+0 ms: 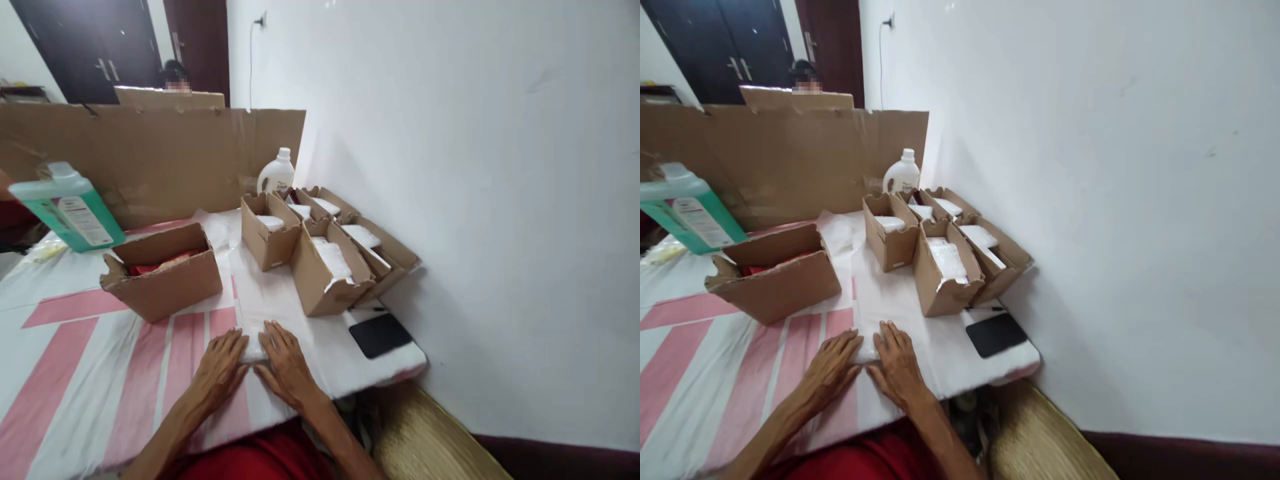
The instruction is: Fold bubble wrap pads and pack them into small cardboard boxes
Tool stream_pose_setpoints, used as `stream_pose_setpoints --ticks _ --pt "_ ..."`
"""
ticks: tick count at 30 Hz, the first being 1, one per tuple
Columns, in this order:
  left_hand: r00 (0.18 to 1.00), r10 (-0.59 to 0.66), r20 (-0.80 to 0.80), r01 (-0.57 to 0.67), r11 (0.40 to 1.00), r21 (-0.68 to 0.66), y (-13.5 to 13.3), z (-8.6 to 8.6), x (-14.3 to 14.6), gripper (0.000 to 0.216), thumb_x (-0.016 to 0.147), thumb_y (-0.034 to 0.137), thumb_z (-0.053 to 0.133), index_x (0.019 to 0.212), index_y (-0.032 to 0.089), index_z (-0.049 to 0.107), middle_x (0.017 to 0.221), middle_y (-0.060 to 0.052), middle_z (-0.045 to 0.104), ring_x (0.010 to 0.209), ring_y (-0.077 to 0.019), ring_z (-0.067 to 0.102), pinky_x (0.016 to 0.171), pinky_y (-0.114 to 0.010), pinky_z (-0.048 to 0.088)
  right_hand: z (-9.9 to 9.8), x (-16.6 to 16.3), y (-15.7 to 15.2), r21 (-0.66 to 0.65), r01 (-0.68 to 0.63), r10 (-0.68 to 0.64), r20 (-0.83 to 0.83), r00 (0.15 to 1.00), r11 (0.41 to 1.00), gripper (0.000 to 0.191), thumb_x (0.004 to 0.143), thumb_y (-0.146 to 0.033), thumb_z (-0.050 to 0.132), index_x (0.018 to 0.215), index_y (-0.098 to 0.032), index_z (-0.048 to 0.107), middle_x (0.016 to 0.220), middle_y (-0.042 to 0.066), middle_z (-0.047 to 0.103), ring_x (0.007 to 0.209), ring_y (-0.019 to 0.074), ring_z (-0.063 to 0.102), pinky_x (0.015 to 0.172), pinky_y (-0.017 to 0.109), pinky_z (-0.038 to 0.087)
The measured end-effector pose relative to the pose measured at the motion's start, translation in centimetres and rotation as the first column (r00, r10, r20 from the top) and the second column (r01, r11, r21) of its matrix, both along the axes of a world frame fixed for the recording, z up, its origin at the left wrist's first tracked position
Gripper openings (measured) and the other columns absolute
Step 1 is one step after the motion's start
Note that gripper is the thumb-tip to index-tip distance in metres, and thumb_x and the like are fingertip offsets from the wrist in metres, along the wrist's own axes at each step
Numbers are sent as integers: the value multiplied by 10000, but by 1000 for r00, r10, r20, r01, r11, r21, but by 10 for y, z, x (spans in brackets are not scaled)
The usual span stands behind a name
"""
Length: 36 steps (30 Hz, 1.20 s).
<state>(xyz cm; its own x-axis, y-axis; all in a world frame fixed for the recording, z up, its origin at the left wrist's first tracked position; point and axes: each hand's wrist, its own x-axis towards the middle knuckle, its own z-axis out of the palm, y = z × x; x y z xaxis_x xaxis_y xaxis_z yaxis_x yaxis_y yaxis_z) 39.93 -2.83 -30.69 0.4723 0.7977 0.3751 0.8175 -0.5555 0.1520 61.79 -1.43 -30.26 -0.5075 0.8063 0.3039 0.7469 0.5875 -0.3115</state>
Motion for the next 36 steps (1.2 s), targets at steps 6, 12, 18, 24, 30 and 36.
stream_pose_setpoints --ticks 6,12,18,24,30,36 --pt "998 -52 44 48 995 82 15 38 4 272 876 61 462 1029 226 615 1001 -56 751 905 -210 713 767 -337 574 24 -3 10 143 -84 110 -184 977 986 189 921 -110 558 1043 -224 648 932 79 703 869 251 636 753 394 541" --pt "984 36 177 -105 910 400 42 160 -36 369 940 156 557 1298 244 571 1296 -101 673 1216 -260 625 995 -425 521 146 -38 63 320 -169 261 -272 926 932 217 989 -172 548 1178 -239 629 978 85 696 873 227 639 811 384 549" --pt "779 328 535 -564 739 368 42 221 -116 409 935 305 615 1343 307 582 1322 -57 639 1196 -261 629 1063 -477 494 228 -118 160 325 -332 344 21 939 886 222 1028 -244 489 1013 -237 710 973 71 691 919 215 629 808 329 520" --pt "676 488 552 -689 683 241 26 167 -156 296 946 315 595 1232 256 648 1230 -56 676 1134 -234 642 1045 -424 485 213 -206 214 53 -581 512 413 753 812 128 938 -132 645 884 -185 748 961 76 733 874 205 653 697 277 465" --pt "680 486 549 -665 724 182 24 153 -165 261 940 315 599 1180 241 667 1197 -47 682 1122 -200 643 1059 -359 464 204 -222 221 -221 -590 615 467 635 776 286 869 -411 750 926 -130 760 976 134 756 847 251 706 630 287 444" --pt "589 522 616 -698 713 62 27 157 -163 256 935 395 589 1128 258 685 1152 -29 700 1086 -193 650 1043 -345 464 225 -205 228 -244 -547 598 281 751 801 276 987 -391 597 1043 -171 755 1027 93 765 949 226 693 728 268 430"
